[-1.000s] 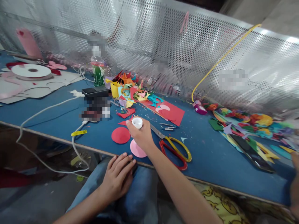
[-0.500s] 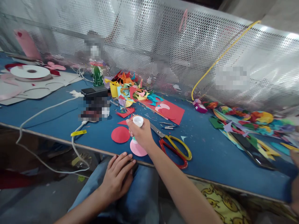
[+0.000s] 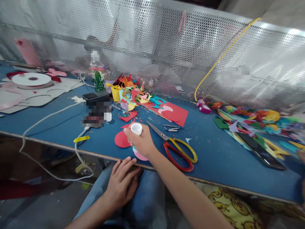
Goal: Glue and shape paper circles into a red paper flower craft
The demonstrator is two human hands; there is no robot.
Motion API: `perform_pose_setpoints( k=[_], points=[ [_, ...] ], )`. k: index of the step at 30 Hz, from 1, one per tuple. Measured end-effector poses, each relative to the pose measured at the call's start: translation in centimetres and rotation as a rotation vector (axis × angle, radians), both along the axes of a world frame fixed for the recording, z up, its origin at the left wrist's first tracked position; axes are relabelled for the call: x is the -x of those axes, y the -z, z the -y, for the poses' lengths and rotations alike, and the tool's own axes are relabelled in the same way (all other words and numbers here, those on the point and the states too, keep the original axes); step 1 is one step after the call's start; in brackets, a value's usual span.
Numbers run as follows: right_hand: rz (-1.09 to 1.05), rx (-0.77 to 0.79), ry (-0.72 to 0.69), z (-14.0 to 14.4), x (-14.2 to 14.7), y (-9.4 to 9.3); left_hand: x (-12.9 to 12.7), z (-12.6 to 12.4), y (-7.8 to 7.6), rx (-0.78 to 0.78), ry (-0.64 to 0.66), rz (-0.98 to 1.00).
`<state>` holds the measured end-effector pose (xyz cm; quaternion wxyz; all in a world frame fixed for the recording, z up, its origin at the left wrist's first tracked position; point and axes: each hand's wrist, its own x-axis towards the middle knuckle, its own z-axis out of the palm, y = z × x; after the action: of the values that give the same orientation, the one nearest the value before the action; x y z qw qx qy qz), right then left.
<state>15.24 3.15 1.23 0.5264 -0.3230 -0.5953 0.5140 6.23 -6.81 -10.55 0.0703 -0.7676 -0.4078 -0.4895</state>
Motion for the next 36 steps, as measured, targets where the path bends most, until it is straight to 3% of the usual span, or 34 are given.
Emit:
perform_pose_setpoints(
  k=[6, 12, 17, 21, 26, 31, 36],
  points=[
    [-0.033, -0.022, 0.059, -0.7, -0.7, 0.4, 0.0, -0.1, 0.2, 0.006, 0.016, -0.009],
    [-0.055, -0.023, 0.004, -0.4, -1.1, 1.1, 0.0, 0.0, 0.3, 0.017, 0.019, 0.001],
    [-0.092, -0.044, 0.064, -0.5, -1.1, 0.9, 0.0, 0.0, 0.5, 0.009, 0.016, 0.005],
    [-0.081, -0.026, 0.017, -0.2, -0.9, 0.8, 0.0, 0.0, 0.5, -0.001, 0.010, 0.015],
    [-0.096, -0.026, 0.069, -0.4, -1.4, 0.8, 0.0, 0.0, 0.3, -0.003, 0.024, 0.033],
    [-0.099, 0.010, 0.003, 0.0, -1.9, 0.9, 0.1, 0.0, 0.3, 0.002, 0.022, 0.037],
    [-0.132, 0.000, 0.044, -0.6, -1.5, 0.9, 0.2, 0.0, 0.4, 0.004, 0.023, 0.003]
  ],
)
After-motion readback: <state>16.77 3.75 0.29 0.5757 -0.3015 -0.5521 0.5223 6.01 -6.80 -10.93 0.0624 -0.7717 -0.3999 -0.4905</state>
